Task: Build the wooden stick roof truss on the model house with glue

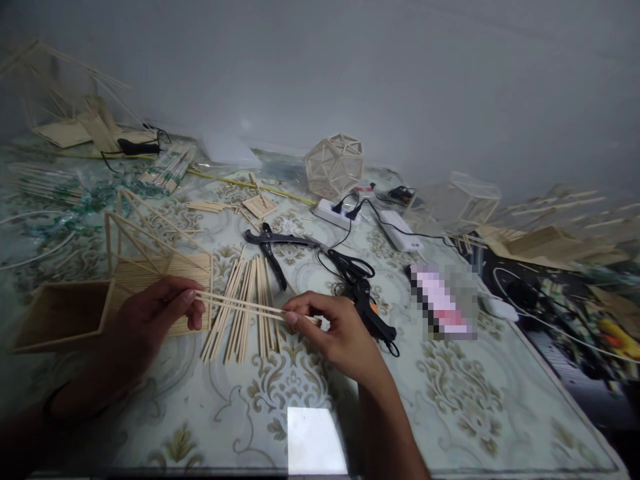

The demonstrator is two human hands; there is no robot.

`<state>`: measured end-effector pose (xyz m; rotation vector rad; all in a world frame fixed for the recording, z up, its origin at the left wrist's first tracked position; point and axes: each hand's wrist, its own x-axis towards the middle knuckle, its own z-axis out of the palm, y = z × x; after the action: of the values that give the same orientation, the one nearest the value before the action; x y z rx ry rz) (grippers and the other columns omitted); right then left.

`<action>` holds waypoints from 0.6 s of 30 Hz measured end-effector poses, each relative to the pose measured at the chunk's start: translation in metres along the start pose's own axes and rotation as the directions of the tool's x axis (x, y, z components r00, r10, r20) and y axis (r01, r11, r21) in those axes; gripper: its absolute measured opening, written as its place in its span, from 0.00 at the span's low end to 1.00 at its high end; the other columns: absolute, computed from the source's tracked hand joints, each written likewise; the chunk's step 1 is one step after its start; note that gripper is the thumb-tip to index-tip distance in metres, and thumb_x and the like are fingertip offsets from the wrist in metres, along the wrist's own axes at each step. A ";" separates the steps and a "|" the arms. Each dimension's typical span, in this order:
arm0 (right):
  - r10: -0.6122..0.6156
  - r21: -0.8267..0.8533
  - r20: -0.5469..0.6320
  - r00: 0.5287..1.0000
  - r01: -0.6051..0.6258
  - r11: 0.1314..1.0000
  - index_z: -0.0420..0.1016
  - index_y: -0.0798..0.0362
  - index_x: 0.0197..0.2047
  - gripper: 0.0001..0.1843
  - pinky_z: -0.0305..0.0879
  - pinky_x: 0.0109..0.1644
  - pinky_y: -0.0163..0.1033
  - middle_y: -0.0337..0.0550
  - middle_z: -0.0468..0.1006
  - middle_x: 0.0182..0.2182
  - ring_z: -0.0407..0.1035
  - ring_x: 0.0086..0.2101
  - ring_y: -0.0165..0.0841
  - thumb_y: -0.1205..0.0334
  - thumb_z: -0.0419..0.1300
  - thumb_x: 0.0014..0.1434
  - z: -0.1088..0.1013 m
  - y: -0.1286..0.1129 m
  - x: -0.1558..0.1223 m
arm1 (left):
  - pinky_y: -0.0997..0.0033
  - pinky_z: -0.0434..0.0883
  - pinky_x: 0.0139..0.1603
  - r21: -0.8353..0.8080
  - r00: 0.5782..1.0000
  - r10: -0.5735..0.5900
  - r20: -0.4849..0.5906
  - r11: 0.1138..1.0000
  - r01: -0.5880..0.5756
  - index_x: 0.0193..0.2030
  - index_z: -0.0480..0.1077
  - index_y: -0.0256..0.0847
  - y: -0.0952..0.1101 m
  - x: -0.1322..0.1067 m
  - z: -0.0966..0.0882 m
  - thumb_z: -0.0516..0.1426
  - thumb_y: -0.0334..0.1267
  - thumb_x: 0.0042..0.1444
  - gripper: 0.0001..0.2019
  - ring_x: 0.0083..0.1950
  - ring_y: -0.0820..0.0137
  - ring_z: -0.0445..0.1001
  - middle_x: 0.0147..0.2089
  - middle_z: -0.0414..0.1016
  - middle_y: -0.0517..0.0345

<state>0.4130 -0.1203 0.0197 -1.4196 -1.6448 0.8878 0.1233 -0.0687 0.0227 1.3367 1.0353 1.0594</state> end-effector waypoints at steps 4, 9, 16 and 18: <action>0.011 -0.022 0.111 0.994 -0.009 1.000 0.85 0.51 0.37 0.16 0.67 0.34 0.37 0.41 0.82 0.27 0.74 0.29 0.34 0.48 0.67 0.68 0.002 -0.005 0.001 | 0.69 0.78 0.34 0.063 0.999 -0.005 0.032 0.998 0.003 0.41 0.79 0.42 0.001 -0.001 0.001 0.63 0.41 0.64 0.06 0.28 0.68 0.78 0.26 0.80 0.59; 0.019 0.003 0.306 0.952 -0.021 1.000 0.85 0.52 0.34 0.19 0.67 0.33 0.35 0.42 0.83 0.27 0.73 0.28 0.32 0.45 0.68 0.67 0.010 -0.008 0.003 | 0.69 0.75 0.30 0.082 0.996 -0.041 0.083 0.996 0.034 0.36 0.79 0.43 0.005 -0.001 0.002 0.64 0.41 0.60 0.06 0.26 0.67 0.77 0.23 0.77 0.60; 0.080 0.125 0.437 0.896 -0.148 0.981 0.85 0.54 0.33 0.20 0.61 0.26 0.33 0.38 0.78 0.23 0.65 0.23 0.27 0.44 0.72 0.63 0.032 -0.012 -0.001 | 0.72 0.75 0.30 0.005 0.990 -0.071 0.125 0.997 0.071 0.40 0.80 0.44 0.004 -0.001 0.001 0.65 0.40 0.61 0.05 0.25 0.69 0.76 0.23 0.76 0.63; 0.103 0.199 0.405 0.908 -0.198 0.960 0.82 0.53 0.31 0.19 0.62 0.26 0.32 0.36 0.77 0.22 0.66 0.22 0.27 0.45 0.72 0.62 0.037 -0.013 -0.001 | 0.73 0.76 0.32 -0.013 0.983 -0.090 0.162 0.996 0.093 0.48 0.80 0.45 0.001 -0.002 0.001 0.66 0.40 0.60 0.10 0.28 0.70 0.78 0.27 0.78 0.64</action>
<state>0.3740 -0.1240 0.0145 -1.2715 -1.6561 1.4869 0.1239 -0.0709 0.0240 1.3233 0.9533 0.8758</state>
